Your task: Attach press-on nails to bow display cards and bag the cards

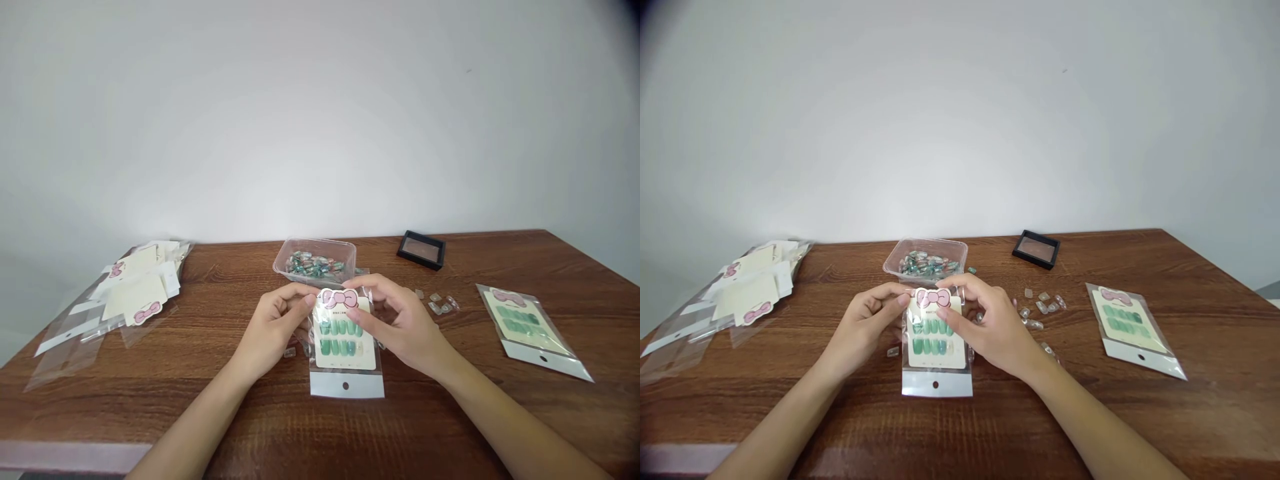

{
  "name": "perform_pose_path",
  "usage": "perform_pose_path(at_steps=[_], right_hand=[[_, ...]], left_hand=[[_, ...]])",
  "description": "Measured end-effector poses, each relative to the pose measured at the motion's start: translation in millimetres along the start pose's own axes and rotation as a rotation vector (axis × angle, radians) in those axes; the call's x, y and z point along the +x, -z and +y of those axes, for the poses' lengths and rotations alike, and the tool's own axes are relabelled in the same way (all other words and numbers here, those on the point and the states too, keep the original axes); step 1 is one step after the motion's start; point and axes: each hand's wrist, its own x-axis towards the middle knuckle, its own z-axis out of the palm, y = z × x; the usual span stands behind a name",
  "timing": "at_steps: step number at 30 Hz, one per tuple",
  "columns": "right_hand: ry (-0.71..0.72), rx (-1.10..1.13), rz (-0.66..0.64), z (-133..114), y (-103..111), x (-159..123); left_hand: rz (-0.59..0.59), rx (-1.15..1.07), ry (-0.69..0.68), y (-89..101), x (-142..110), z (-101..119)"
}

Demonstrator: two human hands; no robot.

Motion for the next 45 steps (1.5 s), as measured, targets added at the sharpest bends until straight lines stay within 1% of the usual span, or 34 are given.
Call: perform_pose_path(at_steps=[5,11,18,22,26,33,35,40,42,45], right_hand=[[-0.015,-0.009,-0.028,-0.7,1.3,0.5],[-0.003,-0.011,-0.1,-2.2,3.4,1.6],[-0.01,0.044,-0.081,0.7,3.1,1.5],[-0.011,0.072,-0.054,-2.7,2.9,2.5],[-0.006,0.095,-0.054,-6.4,3.0,4.1],[0.017,0.045,-0.041,-4.8,3.5,2.7],[-0.005,0.035,-0.007,-4.2,3.5,0.8],[-0.088,0.117,0.102,-3.9,4.9,-0.7],[-0.153,0.136,0.095,-3.9,5.5,1.4],[-0.227,0.168,0.039,-2.9,5.8,5.4]], left_hand=[[0.002,-0.004,-0.001,-2.0,-0.9,4.2],[-0.019,-0.025,0.012,-2.1,-2.0,4.1],[-0.041,-0.052,0.043,-3.8,-3.0,3.6],[-0.043,-0.059,0.054,-5.0,-2.7,4.6],[-0.047,-0.067,0.063,-4.9,-2.5,4.2],[-0.048,-0.081,0.058,-4.4,-3.1,3.6],[-0.027,-0.071,0.047,-4.0,-2.7,3.6],[0.048,-0.04,-0.001,-1.8,-1.3,3.1],[0.066,-0.027,-0.009,-1.1,-1.4,3.5],[0.066,-0.017,-0.006,-1.1,-1.6,4.6]])
